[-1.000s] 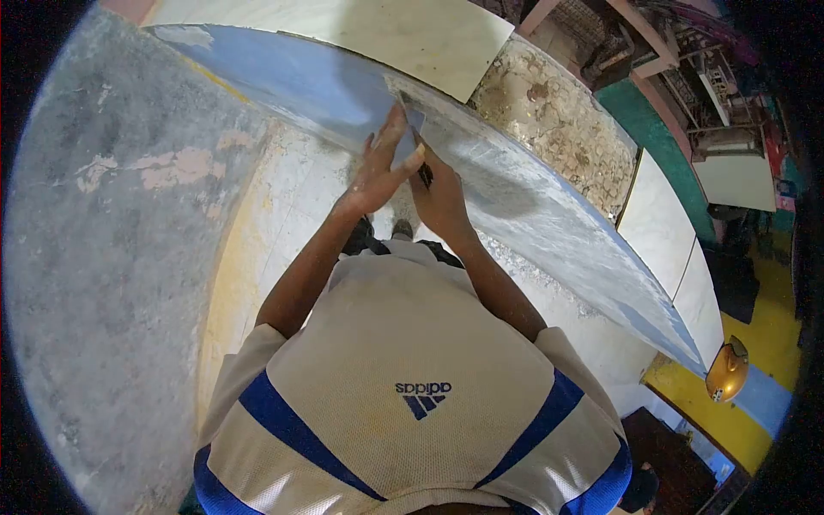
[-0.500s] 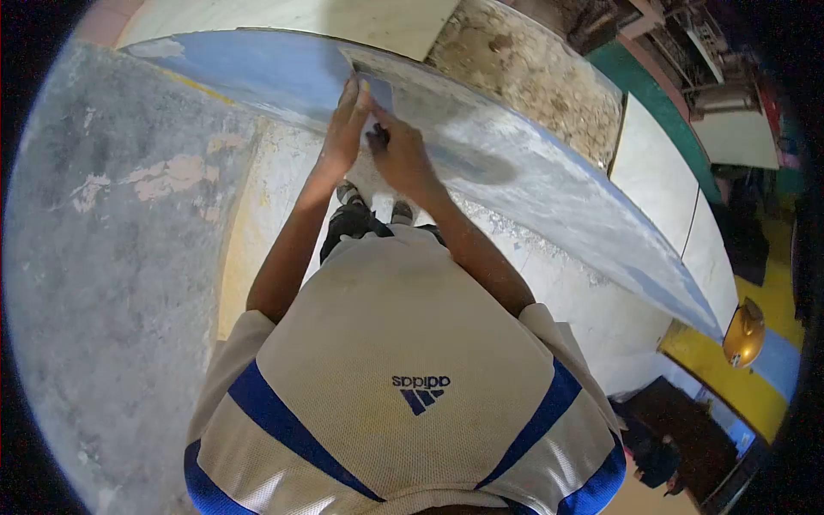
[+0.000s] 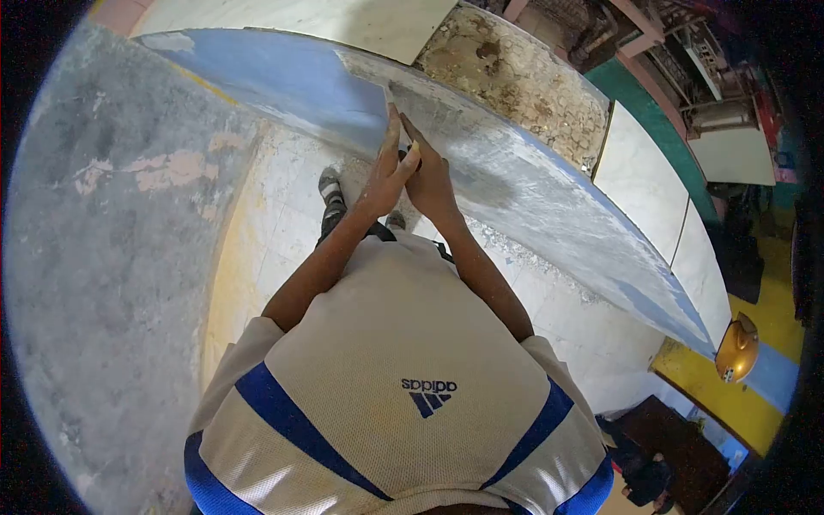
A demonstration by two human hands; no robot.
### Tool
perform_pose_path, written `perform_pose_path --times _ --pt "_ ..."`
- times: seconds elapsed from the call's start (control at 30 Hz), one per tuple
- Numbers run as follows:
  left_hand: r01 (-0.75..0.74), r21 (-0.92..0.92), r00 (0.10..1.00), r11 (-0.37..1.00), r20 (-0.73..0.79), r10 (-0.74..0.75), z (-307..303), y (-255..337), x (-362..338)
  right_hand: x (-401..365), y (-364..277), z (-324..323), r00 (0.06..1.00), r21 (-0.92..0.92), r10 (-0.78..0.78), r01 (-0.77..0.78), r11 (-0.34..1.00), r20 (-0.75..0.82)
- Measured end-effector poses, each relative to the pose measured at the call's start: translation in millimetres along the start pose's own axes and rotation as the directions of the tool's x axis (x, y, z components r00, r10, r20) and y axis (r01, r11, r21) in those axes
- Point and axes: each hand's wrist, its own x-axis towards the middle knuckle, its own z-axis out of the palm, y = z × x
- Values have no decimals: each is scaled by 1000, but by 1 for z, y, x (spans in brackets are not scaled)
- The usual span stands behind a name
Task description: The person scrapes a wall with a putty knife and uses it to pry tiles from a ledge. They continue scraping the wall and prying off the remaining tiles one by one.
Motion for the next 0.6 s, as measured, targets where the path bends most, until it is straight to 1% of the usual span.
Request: perform_pose_path --times 0.03,0.07,0.1,0.13,0.2,0.27,0.37,0.43,0.53,0.6 --pt "7 -4 1000 1000 15 -7 -1 3 0 1 -1 -1 999 -2 34 -34 999 24" --pt "13 -9 999 1000 31 -13 -3 5 0 4 8 4 995 -44 -84 82 996 -45" --pt "-3 0 999 1000 33 3 -4 3 1 9 25 14 973 -92 -203 194 977 -108" --pt "-17 10 999 1000 34 17 -6 -1 2 12 28 18 933 -146 -321 298 943 -163" --pt "-33 17 999 999 44 32 -9 -4 3 12 25 17 971 -105 -207 195 975 -117" --pt "-33 11 998 999 61 32 -11 -6 3 10 18 16 986 -93 -143 135 986 -83" --pt "-40 31 996 999 85 37 -16 -2 5 12 15 19 978 -123 -180 167 978 -103" --pt "-56 64 996 996 68 52 -16 0 5 14 18 27 949 -157 -269 244 957 -162" --pt "-55 70 998 996 40 53 -26 -8 8 21 12 30 976 -114 -191 180 977 -103" --pt "-34 58 999 998 18 33 -38 -11 14 34 12 36 974 -135 -213 201 970 -80"
